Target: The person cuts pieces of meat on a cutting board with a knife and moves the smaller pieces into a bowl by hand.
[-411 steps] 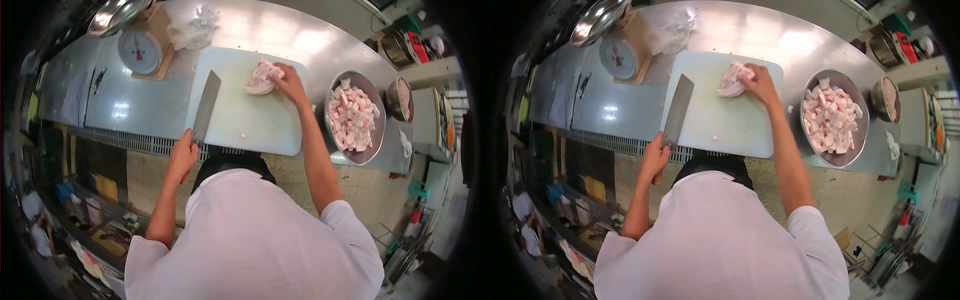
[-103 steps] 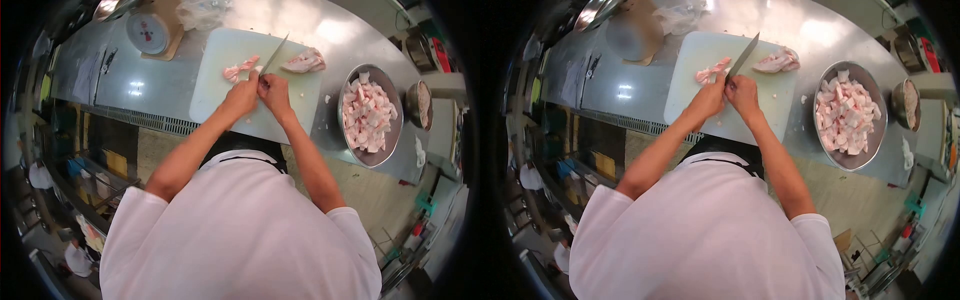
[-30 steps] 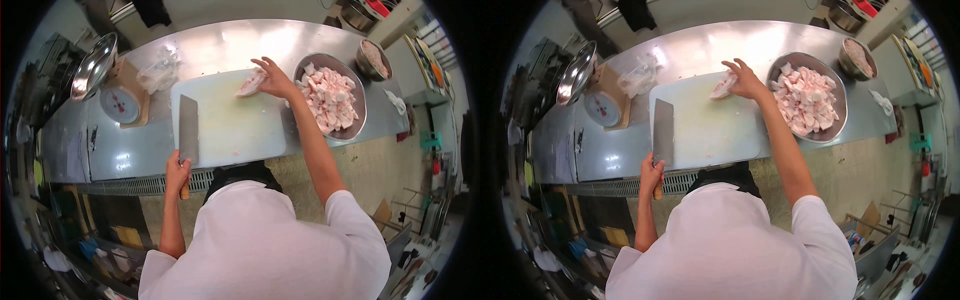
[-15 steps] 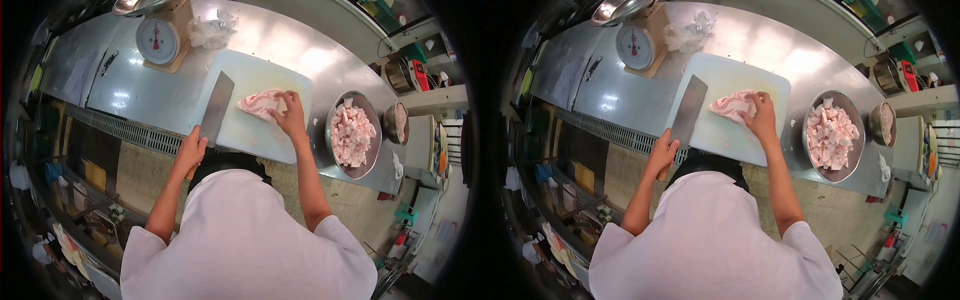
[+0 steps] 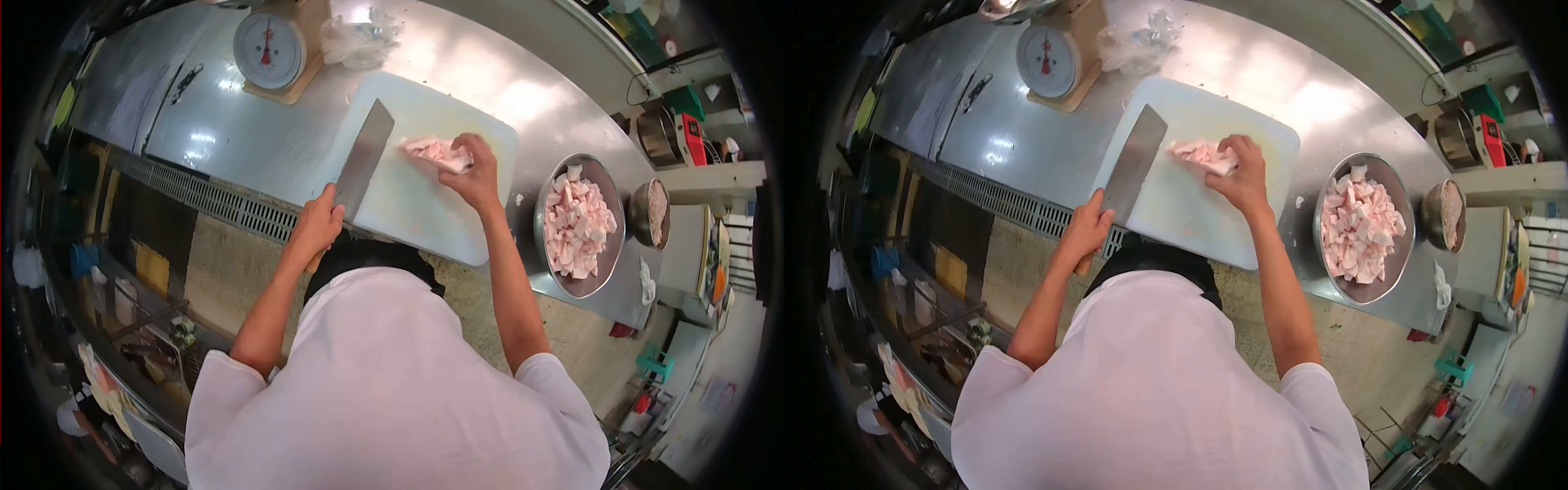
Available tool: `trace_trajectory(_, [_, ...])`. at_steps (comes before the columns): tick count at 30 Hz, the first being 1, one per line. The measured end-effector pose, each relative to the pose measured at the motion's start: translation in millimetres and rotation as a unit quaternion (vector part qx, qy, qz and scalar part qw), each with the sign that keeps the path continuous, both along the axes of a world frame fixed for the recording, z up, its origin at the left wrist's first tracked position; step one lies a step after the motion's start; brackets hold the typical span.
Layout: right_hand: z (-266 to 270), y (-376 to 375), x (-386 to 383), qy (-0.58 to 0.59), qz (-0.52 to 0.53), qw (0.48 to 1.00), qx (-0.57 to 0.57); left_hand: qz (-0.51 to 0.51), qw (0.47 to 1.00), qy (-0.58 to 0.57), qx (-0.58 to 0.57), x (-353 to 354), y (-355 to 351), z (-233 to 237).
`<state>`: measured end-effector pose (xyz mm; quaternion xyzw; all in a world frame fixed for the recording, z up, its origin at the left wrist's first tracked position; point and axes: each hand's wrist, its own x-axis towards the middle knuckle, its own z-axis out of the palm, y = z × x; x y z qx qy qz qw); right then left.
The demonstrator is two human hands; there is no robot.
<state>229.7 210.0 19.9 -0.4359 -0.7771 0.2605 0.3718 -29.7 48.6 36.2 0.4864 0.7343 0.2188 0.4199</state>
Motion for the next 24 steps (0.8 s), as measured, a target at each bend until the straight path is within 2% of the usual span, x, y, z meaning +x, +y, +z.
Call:
trace_trajectory(1, [17.0, -7.3, -2.9, -0.041, 0.035, 0.995, 0.087, 0.0, 1.0, -0.003, 0.009, 0.6, -1.0, 0.6])
trace_trajectory(2, [16.2, -11.4, -1.8, -0.04, 0.035, 0.995, 0.086, -0.005, 1.0, -0.004, 0.023, 0.1, 1.4, 2.1])
trace_trajectory(4, [14.5, -19.2, 5.8, -0.08, 0.143, 0.986, -0.016, -0.01, 1.0, -0.003, 0.012, 1.5, 3.2, 7.2])
trace_trajectory(6, [11.9, -21.4, 8.8, -0.088, 0.122, 0.989, 0.006, -0.007, 1.0, -0.004, 0.0, 0.2, 3.9, 5.3])
trace_trajectory(8, [9.9, -19.5, 7.6, 0.029, -0.015, 0.998, -0.06, -0.045, 0.993, 0.073, 0.081, -3.0, -0.5, 0.2])
trace_trajectory(12, [3.1, 4.4, -1.6, 0.073, -0.058, 0.992, -0.087, -0.07, 0.983, 0.107, 0.132, 22.9, 9.6, 49.8])
trace_trajectory(14, [-1.1, 11.2, -8.3, -0.054, -0.079, 0.995, 0.042, -0.117, 0.983, 0.108, 0.088, 38.8, 25.7, 70.3])
trace_trajectory(15, [-0.9, 13.7, -11.3, -0.053, -0.079, 0.995, 0.039, -0.118, 0.983, 0.108, 0.085, 42.9, 31.5, 65.6])
trace_trajectory(17, [-2.2, 17.6, -15.7, -0.128, -0.087, 0.987, 0.044, -0.175, 0.965, 0.128, 0.149, 48.1, 39.2, 52.4])
trace_trajectory(20, [2.8, 18.6, -15.3, -0.157, -0.064, 0.985, 0.015, -0.211, 0.95, 0.15, 0.175, 55.9, 40.1, 60.5])
trace_trajectory(24, [0.7, 18.5, -13.5, -0.131, -0.062, 0.989, -0.01, -0.229, 0.945, 0.176, 0.155, 65.1, 61.7, 72.6])
